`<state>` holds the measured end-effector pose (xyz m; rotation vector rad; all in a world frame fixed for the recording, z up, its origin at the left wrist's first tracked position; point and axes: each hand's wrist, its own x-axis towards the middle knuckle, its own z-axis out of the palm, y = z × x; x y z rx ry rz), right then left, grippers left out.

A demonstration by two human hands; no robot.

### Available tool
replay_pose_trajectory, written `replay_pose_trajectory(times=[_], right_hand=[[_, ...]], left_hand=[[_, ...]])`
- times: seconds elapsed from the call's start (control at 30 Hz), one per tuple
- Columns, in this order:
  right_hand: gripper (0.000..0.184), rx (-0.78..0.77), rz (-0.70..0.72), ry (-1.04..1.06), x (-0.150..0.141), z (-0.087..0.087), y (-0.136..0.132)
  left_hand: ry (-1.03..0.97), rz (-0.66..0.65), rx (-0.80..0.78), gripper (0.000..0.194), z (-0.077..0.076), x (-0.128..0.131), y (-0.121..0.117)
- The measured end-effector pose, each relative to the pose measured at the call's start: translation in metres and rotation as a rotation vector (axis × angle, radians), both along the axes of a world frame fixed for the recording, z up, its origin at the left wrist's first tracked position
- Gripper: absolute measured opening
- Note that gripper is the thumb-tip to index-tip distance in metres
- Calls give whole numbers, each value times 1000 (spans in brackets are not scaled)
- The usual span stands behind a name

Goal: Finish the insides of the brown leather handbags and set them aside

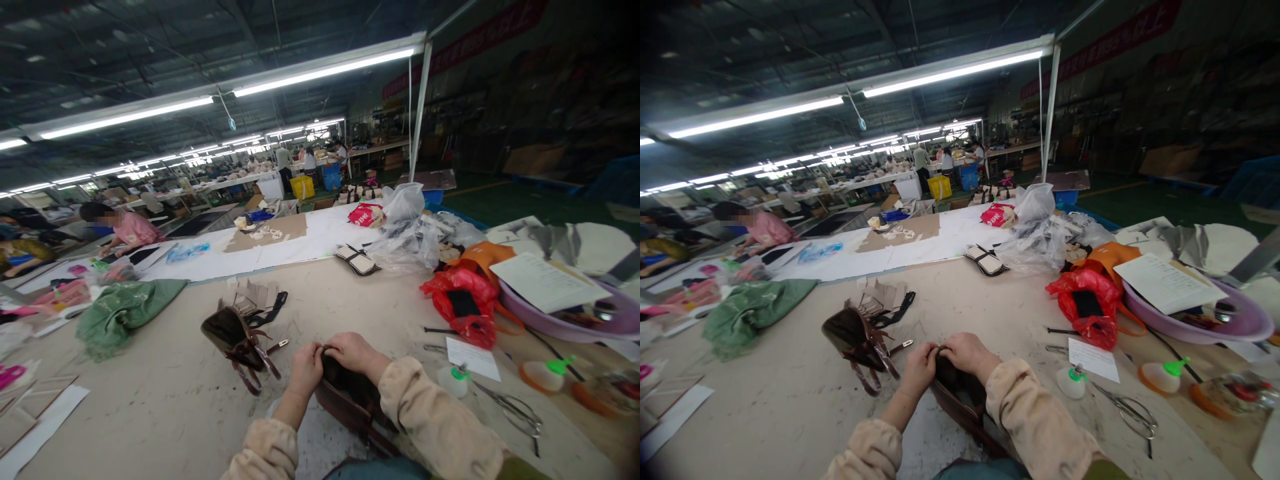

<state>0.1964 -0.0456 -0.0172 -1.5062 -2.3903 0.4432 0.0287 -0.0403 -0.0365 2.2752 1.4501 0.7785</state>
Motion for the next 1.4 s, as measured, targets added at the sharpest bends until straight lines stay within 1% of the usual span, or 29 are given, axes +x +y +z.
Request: replay_pose_trajectory(times=[0.1, 0.17, 0.27, 0.33, 0.4, 0.53, 0.73, 0.83, 0.97, 1.07, 1.13, 1.17, 1.27, 1.3, 1.33, 1.4], right_hand=[[34, 0, -3, 48, -3, 0, -1], [34, 12, -8, 148, -2, 0, -1], [37, 34, -86, 300, 2, 1, -1], [35, 56, -140, 325, 5, 0, -2], [29, 80, -124, 300, 7, -2, -3], [24, 106, -39, 168, 3, -5, -5], [34, 99, -81, -69, -9, 0, -2], [37, 82, -73, -109, -8, 4, -2], [47, -5, -98, -118, -4, 8, -3], [41, -25, -71, -110, -3, 6, -3], [34, -32, -66, -124, -3, 4, -2], [32, -38, -77, -137, -3, 4, -1], [32, -47, -121, -165, -1, 2, 3], [32, -44, -129, -169, 0, 2, 3], [32, -38, -134, -171, 0, 2, 4], [33, -28, -140, -179, -1, 2, 5]], left_hand=[[-9, 0, 9, 20, -1, -1, 0], [-15, -5, 14, 20, -2, -1, 0], [-17, -7, 17, 20, -2, -2, 1], [-9, -3, 17, 20, -2, -1, 1], [-6, 1, 14, 20, -2, 0, 1], [-14, 1, 11, 20, -2, 1, 1], [-31, -2, 2, 21, -4, -1, 2], [-26, -4, -13, 22, -3, 0, 1], [-55, -2, -33, 22, 0, 1, 0], [-109, 14, -104, 22, 2, 1, -1], [-168, 63, -167, 22, 1, 0, -4], [-194, 107, -190, 30, -2, 0, -7], [-257, 263, -265, 74, -13, 1, -21], [-287, 293, -309, 83, -17, 3, -27], [-325, 304, -361, 87, -21, 6, -33], [-396, 289, -441, 89, -27, 12, -43]])
